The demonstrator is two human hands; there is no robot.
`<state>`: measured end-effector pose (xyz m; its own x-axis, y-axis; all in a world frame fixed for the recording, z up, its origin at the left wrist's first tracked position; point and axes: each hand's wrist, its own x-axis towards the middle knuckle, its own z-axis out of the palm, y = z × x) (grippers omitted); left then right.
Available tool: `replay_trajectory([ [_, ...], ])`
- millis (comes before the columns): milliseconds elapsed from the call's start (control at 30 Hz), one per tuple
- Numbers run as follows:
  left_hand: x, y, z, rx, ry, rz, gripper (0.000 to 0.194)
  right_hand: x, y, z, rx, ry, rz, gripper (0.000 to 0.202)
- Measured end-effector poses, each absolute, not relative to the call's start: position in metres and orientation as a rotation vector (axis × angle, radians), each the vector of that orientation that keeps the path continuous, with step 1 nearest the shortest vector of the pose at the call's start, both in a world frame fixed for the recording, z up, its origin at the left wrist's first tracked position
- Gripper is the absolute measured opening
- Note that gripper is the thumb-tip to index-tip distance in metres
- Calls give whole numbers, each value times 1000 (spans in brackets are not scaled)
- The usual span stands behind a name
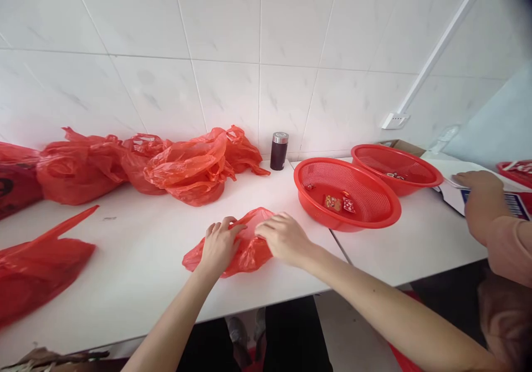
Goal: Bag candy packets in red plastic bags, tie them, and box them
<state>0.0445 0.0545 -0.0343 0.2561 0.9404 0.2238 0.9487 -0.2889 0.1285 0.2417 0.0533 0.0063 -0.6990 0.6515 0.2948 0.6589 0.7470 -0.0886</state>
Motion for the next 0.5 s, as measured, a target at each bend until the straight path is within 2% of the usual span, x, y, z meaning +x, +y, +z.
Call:
replay_trajectory([
  [167,47,55,-40,-2470,-1876,-444,54,212,40,-7,-1328,-2676,94,29],
  [300,12,67,-38,-2216,-2062,-487,61,242,51,-6,-1457,-3063,279,20],
  [400,-11,73,-36,-2090,-2244,-398,73,265,61,5,-1494,-3085,312,25],
  [500,-8,70,-35,-2197,-2228,-448,68,265,65,10,-1491,-2960,261,28],
])
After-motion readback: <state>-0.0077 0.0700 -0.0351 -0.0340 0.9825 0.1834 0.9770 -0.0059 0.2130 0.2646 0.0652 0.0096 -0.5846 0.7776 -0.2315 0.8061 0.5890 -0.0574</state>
